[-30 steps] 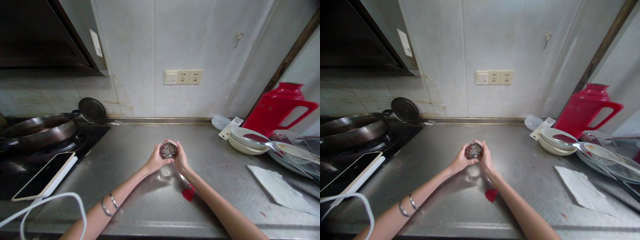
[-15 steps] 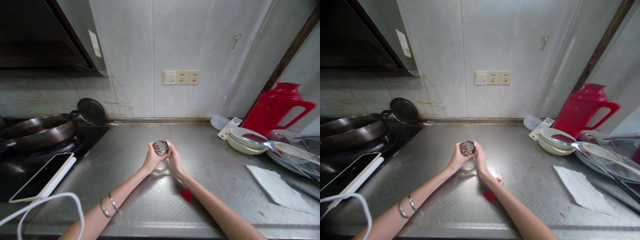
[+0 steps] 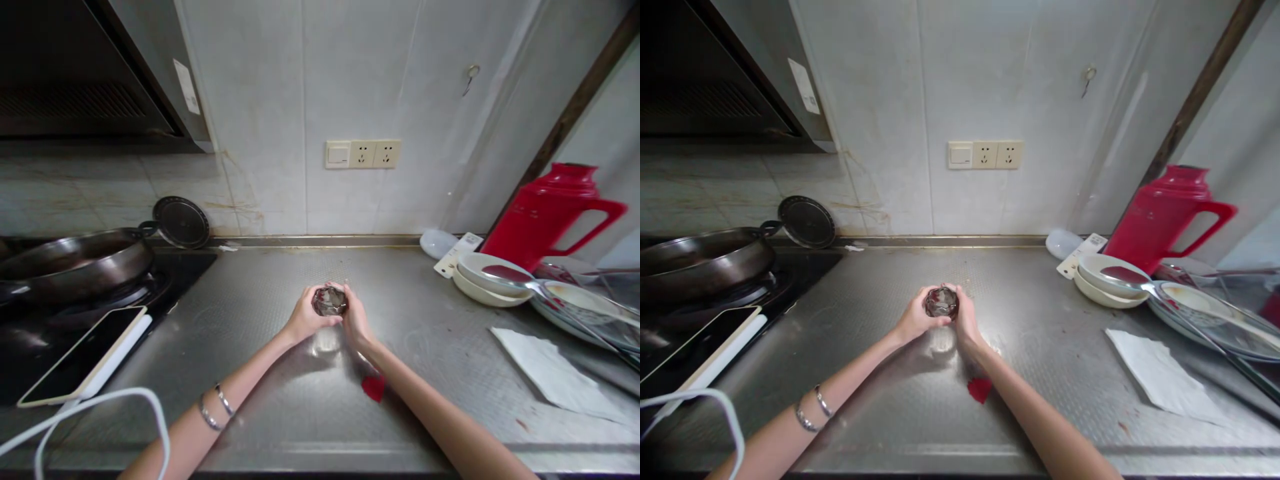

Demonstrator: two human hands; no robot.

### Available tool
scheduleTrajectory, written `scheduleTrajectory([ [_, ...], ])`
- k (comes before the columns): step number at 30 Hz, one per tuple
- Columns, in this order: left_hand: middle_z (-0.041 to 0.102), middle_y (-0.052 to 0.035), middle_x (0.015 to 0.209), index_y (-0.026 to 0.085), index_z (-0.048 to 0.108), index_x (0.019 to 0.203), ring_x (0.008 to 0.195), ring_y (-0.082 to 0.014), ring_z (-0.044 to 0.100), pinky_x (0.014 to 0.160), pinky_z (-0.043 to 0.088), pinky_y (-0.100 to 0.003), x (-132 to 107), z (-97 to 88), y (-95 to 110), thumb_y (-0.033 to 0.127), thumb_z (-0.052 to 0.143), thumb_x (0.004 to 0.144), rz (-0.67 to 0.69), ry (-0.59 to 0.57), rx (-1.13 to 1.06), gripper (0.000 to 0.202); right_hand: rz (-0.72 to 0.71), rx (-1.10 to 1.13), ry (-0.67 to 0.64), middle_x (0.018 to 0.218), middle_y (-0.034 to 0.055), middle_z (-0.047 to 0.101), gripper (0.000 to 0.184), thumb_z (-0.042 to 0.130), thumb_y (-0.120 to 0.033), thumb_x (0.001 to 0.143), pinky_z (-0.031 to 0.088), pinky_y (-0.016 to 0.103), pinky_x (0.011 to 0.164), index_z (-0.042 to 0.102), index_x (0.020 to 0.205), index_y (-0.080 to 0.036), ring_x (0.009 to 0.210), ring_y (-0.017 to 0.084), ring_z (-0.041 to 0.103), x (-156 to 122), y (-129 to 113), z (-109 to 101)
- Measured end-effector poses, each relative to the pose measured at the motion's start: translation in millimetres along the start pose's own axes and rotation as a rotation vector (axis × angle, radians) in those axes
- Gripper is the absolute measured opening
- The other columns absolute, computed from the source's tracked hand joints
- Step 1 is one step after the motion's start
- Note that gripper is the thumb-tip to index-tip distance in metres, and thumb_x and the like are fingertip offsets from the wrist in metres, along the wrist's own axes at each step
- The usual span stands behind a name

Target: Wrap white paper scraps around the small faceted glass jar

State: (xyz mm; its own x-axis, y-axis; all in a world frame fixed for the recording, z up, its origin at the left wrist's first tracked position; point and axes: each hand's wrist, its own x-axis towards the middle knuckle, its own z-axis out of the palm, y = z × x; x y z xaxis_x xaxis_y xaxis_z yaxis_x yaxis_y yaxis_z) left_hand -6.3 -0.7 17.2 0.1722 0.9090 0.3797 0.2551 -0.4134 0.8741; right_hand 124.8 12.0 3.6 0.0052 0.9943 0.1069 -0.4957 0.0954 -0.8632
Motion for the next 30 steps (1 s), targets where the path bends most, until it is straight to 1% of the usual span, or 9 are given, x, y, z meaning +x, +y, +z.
scheduleTrajectory([
  [5,0.063,-0.0081,0.103,0.019,0.044,0.112,0.096,-0.0226,0.061,0.088,0.047,-0.038,-2,3.2,0,0.032,0.082,0.056,-0.086,0.116,-0.02,0.069,-0.049,-0.063,-0.026,0.113,0.003,0.068,0.036,0.053,-0.049,0.082,0.041,0.04,0.099,0.07,0.102,-0.024,0.108,0.024,0.06,-3,4,0],
  [8,0.061,-0.0094,0.106,0.019,0.041,0.112,0.099,-0.0232,0.061,0.09,0.046,-0.039,-3,7.8,0,0.034,0.081,0.057,-0.09,0.249,0.021,0.07,-0.084,-0.137,-0.017,0.126,0.0009,0.061,0.036,0.053,-0.047,0.083,0.034,0.04,0.107,0.067,0.11,-0.027,0.121,0.023,0.052,-8,4,2],
  [10,0.059,-0.0117,0.111,0.018,0.039,0.116,0.105,-0.025,0.059,0.094,0.044,-0.042,-3,10.1,0,0.035,0.082,0.056,-0.113,0.28,0.038,0.075,-0.101,-0.173,-0.015,0.128,0.0005,0.06,0.037,0.053,-0.047,0.084,0.03,0.04,0.109,0.066,0.112,-0.028,0.124,0.022,0.049,-11,2,4],
  [14,0.054,-0.0181,0.125,0.016,0.026,0.134,0.116,-0.028,0.054,0.102,0.039,-0.047,-5,12.6,-2,0.032,0.081,0.059,-0.16,0.133,-0.105,0.094,-0.118,-0.203,0.021,0.127,0.0008,0.06,0.036,0.053,-0.047,0.083,0.029,0.041,0.11,0.067,0.111,-0.028,0.123,0.022,0.049,-10,-5,3],
  [18,0.049,-0.0176,0.134,0.017,0.019,0.142,0.122,-0.0278,0.05,0.106,0.035,-0.049,-7,14.6,-2,0.029,0.076,0.067,-0.133,-0.007,-0.254,0.095,-0.143,-0.227,0.064,0.125,0.0005,0.062,0.035,0.054,-0.047,0.082,0.029,0.041,0.109,0.069,0.107,-0.027,0.122,0.023,0.05,-2,-11,-3],
  [22,0.055,-0.0153,0.128,0.017,0.027,0.139,0.115,-0.0272,0.055,0.102,0.04,-0.046,-6,13.6,-1,0.03,0.081,0.059,-0.14,0.028,-0.191,0.097,-0.141,-0.19,0.051,0.115,0.0021,0.067,0.034,0.055,-0.047,0.08,0.035,0.04,0.104,0.071,0.1,-0.024,0.114,0.023,0.055,6,-6,-7],
  [25,0.058,-0.0138,0.12,0.016,0.043,0.126,0.11,-0.0271,0.057,0.098,0.043,-0.043,-3,10.4,0,0.03,0.084,0.055,-0.104,0.092,-0.096,0.083,-0.105,-0.163,0.043,0.108,0.0022,0.07,0.032,0.055,-0.045,0.08,0.041,0.04,0.098,0.071,0.097,-0.024,0.106,0.024,0.059,8,-1,-7],
  [27,0.059,-0.0128,0.115,0.016,0.05,0.117,0.107,-0.0268,0.057,0.096,0.044,-0.043,-2,8.3,-1,0.032,0.083,0.055,-0.059,0.12,-0.022,0.072,-0.099,-0.173,0.035,0.108,0.0021,0.07,0.031,0.055,-0.045,0.081,0.041,0.039,0.099,0.072,0.096,-0.025,0.106,0.024,0.059,7,0,-6],
  [30,0.057,-0.0111,0.111,0.016,0.049,0.112,0.104,-0.0258,0.057,0.094,0.044,-0.042,1,6.3,-4,0.035,0.084,0.053,-0.048,0.201,0.047,0.071,-0.11,-0.198,0.011,0.113,0.0015,0.068,0.032,0.053,-0.045,0.082,0.037,0.039,0.103,0.071,0.101,-0.025,0.112,0.023,0.056,-1,-3,0],
])
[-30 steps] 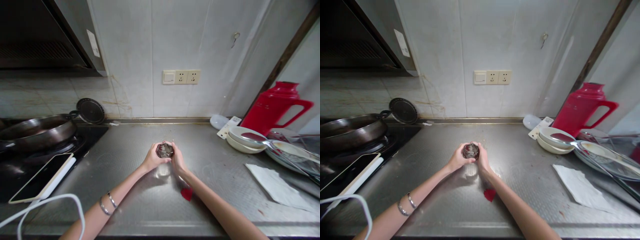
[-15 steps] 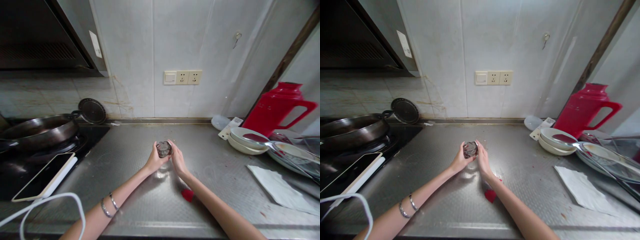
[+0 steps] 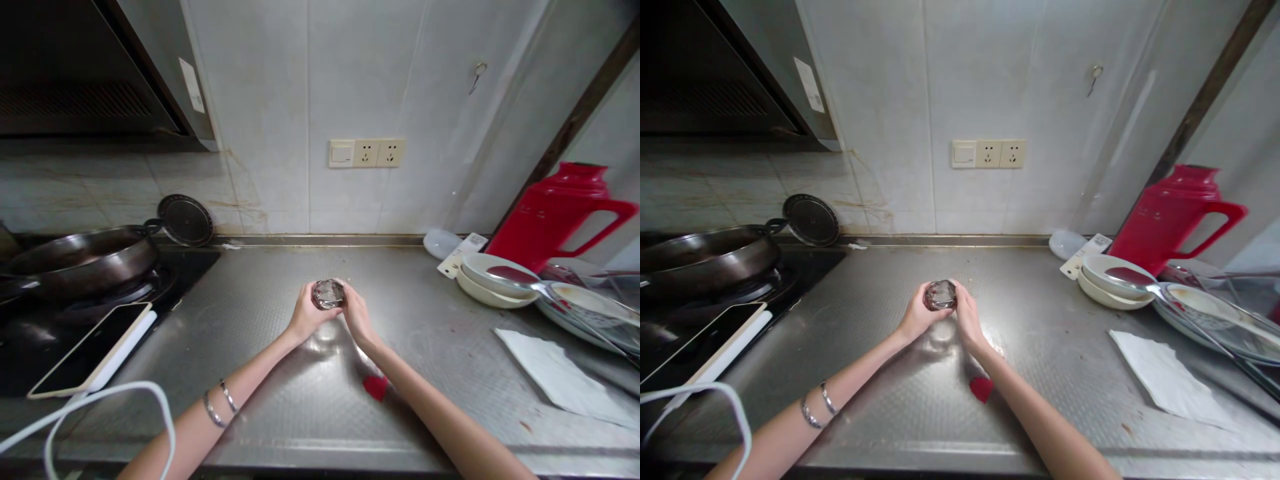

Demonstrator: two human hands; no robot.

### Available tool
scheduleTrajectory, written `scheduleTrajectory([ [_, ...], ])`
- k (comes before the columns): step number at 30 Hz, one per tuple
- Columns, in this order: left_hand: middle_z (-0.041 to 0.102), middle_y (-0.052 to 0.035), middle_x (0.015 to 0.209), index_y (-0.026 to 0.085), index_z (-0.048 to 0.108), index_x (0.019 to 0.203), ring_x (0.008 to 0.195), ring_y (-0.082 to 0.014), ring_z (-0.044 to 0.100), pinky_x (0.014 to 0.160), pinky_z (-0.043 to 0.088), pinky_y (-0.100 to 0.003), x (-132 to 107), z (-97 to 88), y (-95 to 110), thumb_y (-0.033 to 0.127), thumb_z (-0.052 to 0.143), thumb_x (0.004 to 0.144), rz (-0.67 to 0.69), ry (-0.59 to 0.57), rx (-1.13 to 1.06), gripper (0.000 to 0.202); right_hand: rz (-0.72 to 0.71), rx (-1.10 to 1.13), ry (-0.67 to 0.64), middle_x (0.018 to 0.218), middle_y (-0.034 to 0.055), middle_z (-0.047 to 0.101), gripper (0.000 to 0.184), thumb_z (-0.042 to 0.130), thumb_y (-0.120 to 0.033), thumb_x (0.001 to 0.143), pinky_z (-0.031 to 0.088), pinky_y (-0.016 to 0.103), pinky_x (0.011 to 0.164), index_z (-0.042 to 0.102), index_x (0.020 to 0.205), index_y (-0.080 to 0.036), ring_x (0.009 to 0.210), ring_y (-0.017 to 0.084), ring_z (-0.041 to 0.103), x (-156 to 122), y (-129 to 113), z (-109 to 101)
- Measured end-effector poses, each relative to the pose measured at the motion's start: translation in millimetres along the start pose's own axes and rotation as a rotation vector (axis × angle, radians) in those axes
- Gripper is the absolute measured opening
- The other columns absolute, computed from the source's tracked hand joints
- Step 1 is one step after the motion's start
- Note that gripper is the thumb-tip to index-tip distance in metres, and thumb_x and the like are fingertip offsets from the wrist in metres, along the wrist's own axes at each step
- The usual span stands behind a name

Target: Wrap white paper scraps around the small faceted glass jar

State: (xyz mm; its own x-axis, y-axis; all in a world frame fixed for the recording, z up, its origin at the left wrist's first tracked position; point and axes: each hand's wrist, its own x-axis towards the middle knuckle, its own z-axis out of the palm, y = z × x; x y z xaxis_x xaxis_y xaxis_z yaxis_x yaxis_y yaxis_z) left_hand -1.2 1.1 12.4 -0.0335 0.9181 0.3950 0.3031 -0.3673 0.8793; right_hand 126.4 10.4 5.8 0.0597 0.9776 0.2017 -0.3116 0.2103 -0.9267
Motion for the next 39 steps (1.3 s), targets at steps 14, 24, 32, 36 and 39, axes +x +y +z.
scheduleTrajectory([
  [14,0.045,-0.0165,0.136,0.018,0.023,0.141,0.126,-0.0269,0.046,0.108,0.034,-0.046,-8,9.4,-4,0.033,0.075,0.068,-0.113,-0.241,-0.402,0.091,-0.013,-0.016,0.012,0.105,0.002,0.071,0.033,0.051,-0.045,0.083,0.044,0.037,0.094,0.07,0.099,-0.024,0.104,0.023,0.059,7,4,-10],
  [24,0.054,-0.0117,0.117,0.017,0.049,0.115,0.108,-0.0253,0.056,0.098,0.044,-0.043,2,-0.3,-7,0.03,0.086,0.051,-0.011,-0.101,-0.18,0.076,-0.022,-0.162,-0.053,0.095,0.0031,0.071,0.039,0.044,-0.049,0.086,0.046,0.036,0.086,0.069,0.095,-0.021,0.093,0.022,0.061,-1,-11,-4],
  [32,0.056,-0.0135,0.116,0.018,0.037,0.116,0.107,-0.0264,0.058,0.095,0.044,-0.045,-1,1.2,-1,0.034,0.085,0.052,-0.047,0.047,-0.071,0.081,-0.069,-0.175,-0.027,0.131,0.0038,0.057,0.045,0.052,-0.051,0.083,0.03,0.039,0.109,0.062,0.118,-0.023,0.125,0.023,0.047,-18,-13,10],
  [36,0.05,-0.0174,0.131,0.018,0.023,0.136,0.116,-0.0276,0.055,0.103,0.039,-0.047,-7,4.6,1,0.032,0.081,0.059,-0.084,-0.19,-0.293,0.097,-0.078,-0.147,-0.017,0.122,0.0027,0.064,0.042,0.049,-0.051,0.085,0.036,0.039,0.104,0.066,0.111,-0.024,0.118,0.023,0.053,-5,-12,-1],
  [39,0.043,-0.0188,0.138,0.018,0.022,0.14,0.121,-0.0276,0.051,0.103,0.04,-0.046,-9,6.0,2,0.032,0.075,0.068,-0.091,-0.289,-0.354,0.091,-0.024,-0.102,-0.01,0.11,0.0029,0.069,0.044,0.045,-0.052,0.084,0.043,0.039,0.095,0.069,0.106,-0.022,0.109,0.024,0.059,7,-9,-10],
])
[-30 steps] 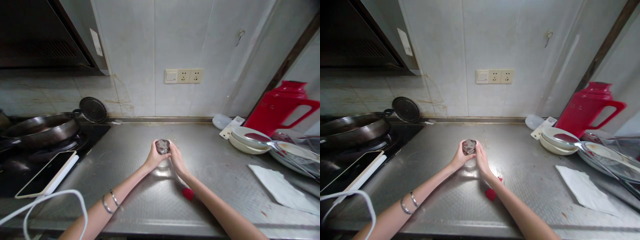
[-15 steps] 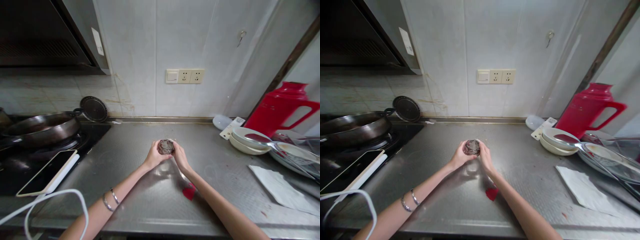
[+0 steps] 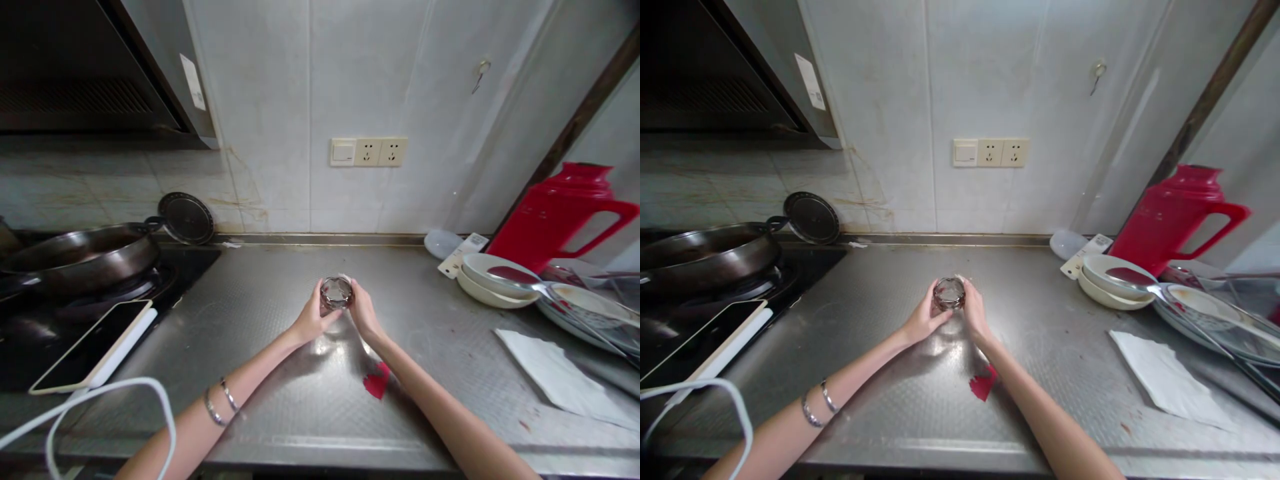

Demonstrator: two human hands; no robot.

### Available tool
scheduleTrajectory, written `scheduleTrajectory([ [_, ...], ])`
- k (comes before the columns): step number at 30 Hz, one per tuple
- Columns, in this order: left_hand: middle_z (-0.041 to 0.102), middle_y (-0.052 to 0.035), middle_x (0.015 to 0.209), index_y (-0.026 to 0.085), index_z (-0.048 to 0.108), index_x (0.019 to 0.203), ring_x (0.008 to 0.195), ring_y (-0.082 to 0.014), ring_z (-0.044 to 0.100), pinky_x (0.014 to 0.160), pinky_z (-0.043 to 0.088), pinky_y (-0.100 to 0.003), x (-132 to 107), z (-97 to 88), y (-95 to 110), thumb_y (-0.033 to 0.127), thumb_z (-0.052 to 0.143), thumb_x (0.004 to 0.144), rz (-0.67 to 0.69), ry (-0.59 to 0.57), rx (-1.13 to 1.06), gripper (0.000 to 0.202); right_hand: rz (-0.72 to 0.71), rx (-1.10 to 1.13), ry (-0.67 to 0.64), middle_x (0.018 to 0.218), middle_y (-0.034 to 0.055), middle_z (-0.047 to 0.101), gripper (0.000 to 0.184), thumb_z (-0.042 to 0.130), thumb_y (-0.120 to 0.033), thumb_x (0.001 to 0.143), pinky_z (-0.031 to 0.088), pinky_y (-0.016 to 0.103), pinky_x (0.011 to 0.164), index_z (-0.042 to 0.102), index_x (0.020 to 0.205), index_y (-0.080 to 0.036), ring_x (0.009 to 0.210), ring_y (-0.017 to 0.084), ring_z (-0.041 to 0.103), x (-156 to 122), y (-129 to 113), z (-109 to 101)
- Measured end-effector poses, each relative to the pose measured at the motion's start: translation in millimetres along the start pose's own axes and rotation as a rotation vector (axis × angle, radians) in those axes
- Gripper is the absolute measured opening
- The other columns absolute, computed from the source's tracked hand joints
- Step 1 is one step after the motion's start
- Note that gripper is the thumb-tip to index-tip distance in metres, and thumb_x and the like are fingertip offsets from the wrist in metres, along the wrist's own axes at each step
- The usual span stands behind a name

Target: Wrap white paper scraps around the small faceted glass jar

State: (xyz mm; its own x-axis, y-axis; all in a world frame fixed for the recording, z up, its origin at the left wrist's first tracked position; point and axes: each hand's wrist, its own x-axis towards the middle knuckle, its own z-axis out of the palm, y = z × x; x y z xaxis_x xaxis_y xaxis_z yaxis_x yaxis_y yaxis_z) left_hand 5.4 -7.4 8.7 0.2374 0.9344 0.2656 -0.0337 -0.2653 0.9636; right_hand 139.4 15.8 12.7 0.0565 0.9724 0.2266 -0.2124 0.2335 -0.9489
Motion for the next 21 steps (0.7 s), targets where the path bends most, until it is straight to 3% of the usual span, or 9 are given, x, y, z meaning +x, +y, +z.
scheduleTrajectory([
  [4,0.053,-0.0158,0.127,0.017,0.041,0.131,0.115,-0.0288,0.054,0.098,0.044,-0.045,2,-5.0,1,0.031,0.084,0.055,0.043,0.094,0.178,0.088,0.04,0.044,-0.015,0.097,0.0044,0.073,0.049,0.044,-0.056,0.083,0.046,0.039,0.09,0.072,0.1,-0.02,0.101,0.025,0.062,4,6,-1],
  [7,0.06,-0.0119,0.113,0.016,0.055,0.115,0.108,-0.0274,0.057,0.096,0.044,-0.043,4,-9.2,3,0.033,0.086,0.05,0.102,0.098,0.327,0.074,0.014,0.048,-0.023,0.098,0.0051,0.073,0.048,0.046,-0.056,0.082,0.044,0.039,0.093,0.072,0.098,-0.02,0.102,0.025,0.062,2,8,2],
  [10,0.062,-0.0108,0.108,0.015,0.051,0.111,0.102,-0.0242,0.06,0.092,0.046,-0.039,3,-8.0,7,0.033,0.085,0.051,0.111,0.128,0.337,0.071,0.019,0.041,-0.027,0.101,0.0049,0.072,0.047,0.046,-0.056,0.083,0.044,0.038,0.092,0.071,0.1,-0.019,0.1,0.024,0.062,-1,9,5],
  [16,0.063,-0.0068,0.097,0.016,0.045,0.105,0.088,-0.021,0.064,0.079,0.05,-0.035,3,-3.8,8,0.037,0.083,0.052,-0.004,0.376,0.366,0.068,0.001,0.056,-0.05,0.11,0.0046,0.069,0.044,0.045,-0.052,0.085,0.045,0.038,0.092,0.069,0.105,-0.021,0.105,0.024,0.06,-10,8,11],
  [21,0.061,-0.0103,0.11,0.018,0.041,0.114,0.099,-0.023,0.062,0.09,0.048,-0.04,5,-4.3,3,0.033,0.083,0.054,-0.003,0.426,0.299,0.074,-0.022,0.042,-0.028,0.122,0.004,0.064,0.042,0.047,-0.048,0.084,0.04,0.039,0.1,0.065,0.113,-0.023,0.116,0.024,0.054,-17,8,16],
])
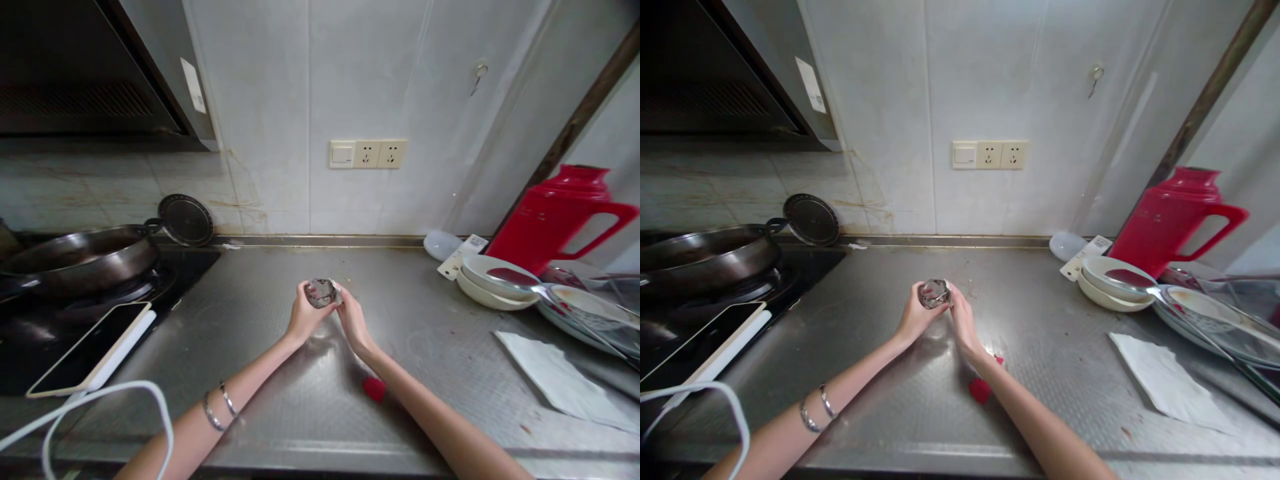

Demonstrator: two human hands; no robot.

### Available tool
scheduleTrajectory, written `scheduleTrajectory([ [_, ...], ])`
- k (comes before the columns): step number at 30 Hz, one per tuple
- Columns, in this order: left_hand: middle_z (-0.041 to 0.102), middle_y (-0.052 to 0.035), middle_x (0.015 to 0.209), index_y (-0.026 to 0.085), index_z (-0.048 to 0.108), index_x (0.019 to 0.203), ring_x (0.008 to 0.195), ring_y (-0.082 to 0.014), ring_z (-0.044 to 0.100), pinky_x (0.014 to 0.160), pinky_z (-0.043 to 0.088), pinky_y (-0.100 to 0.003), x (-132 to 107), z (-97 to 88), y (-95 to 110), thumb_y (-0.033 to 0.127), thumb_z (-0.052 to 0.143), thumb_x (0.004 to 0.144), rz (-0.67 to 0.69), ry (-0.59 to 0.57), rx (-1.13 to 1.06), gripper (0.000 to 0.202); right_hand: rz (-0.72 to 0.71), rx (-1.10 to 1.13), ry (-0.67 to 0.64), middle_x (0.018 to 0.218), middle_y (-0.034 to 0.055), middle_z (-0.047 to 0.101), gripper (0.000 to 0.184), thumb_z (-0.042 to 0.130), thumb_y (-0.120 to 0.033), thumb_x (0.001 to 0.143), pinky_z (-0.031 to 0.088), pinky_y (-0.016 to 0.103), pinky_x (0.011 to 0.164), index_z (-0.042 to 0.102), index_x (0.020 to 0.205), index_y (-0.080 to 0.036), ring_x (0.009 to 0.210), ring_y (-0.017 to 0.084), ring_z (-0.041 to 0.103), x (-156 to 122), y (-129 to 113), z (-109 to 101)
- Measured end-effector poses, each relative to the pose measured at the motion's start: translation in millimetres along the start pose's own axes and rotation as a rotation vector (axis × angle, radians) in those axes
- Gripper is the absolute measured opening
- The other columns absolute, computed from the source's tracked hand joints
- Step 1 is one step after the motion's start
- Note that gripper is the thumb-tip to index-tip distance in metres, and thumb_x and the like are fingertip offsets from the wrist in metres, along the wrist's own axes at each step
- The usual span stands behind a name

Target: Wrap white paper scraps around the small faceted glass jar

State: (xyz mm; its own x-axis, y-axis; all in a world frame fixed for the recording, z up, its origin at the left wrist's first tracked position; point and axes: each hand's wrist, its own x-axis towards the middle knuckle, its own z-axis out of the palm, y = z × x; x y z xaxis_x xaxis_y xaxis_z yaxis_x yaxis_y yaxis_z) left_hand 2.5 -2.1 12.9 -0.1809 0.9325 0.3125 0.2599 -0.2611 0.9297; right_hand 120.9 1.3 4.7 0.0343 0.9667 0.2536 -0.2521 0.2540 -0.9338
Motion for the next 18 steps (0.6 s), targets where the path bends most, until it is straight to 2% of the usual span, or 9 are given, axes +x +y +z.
scheduleTrajectory([
  [2,0.057,-0.0143,0.12,0.018,0.034,0.124,0.109,-0.0255,0.059,0.097,0.044,-0.044,-3,2.3,-1,0.031,0.083,0.055,0.006,-0.052,-0.055,0.086,-0.011,-0.006,0.012,0.118,0.0041,0.065,0.04,0.046,-0.046,0.085,0.039,0.04,0.1,0.066,0.111,-0.023,0.113,0.024,0.055,2,-1,-1],
  [4,0.051,-0.0174,0.129,0.018,0.024,0.134,0.118,-0.0268,0.054,0.103,0.039,-0.045,-7,4.4,0,0.03,0.081,0.059,0.019,-0.174,-0.143,0.095,-0.027,-0.023,0.034,0.113,0.0041,0.067,0.039,0.045,-0.045,0.085,0.039,0.04,0.098,0.067,0.109,-0.023,0.11,0.024,0.057,6,-3,-5],
  [6,0.047,-0.0184,0.134,0.017,0.019,0.139,0.123,-0.027,0.05,0.105,0.038,-0.045,-10,5.0,2,0.03,0.076,0.066,0.041,-0.303,-0.224,0.094,-0.037,-0.04,0.065,0.109,0.0041,0.068,0.039,0.044,-0.045,0.085,0.041,0.039,0.095,0.067,0.106,-0.022,0.106,0.023,0.058,10,-5,-10],
  [8,0.047,-0.0182,0.134,0.017,0.024,0.138,0.121,-0.0276,0.051,0.102,0.041,-0.046,-8,3.4,3,0.029,0.075,0.068,0.049,-0.359,-0.233,0.088,-0.033,-0.041,0.087,0.106,0.0041,0.069,0.04,0.043,-0.046,0.084,0.043,0.037,0.092,0.067,0.105,-0.021,0.103,0.022,0.059,12,-5,-13],
  [13,0.056,-0.0135,0.119,0.016,0.049,0.118,0.11,-0.0271,0.056,0.097,0.045,-0.043,5,-2.7,-3,0.03,0.085,0.053,0.091,-0.262,-0.078,0.076,-0.013,0.017,0.08,0.103,0.0034,0.07,0.041,0.043,-0.048,0.084,0.044,0.035,0.089,0.066,0.104,-0.02,0.099,0.021,0.059,9,-1,-7],
  [18,0.06,-0.0093,0.105,0.016,0.044,0.109,0.096,-0.0219,0.061,0.088,0.048,-0.039,10,-3.2,-9,0.032,0.085,0.052,0.09,-0.127,-0.02,0.072,-0.011,0.023,0.045,0.112,0.0039,0.067,0.042,0.042,-0.048,0.086,0.044,0.035,0.091,0.064,0.108,-0.022,0.104,0.021,0.059,3,2,1],
])
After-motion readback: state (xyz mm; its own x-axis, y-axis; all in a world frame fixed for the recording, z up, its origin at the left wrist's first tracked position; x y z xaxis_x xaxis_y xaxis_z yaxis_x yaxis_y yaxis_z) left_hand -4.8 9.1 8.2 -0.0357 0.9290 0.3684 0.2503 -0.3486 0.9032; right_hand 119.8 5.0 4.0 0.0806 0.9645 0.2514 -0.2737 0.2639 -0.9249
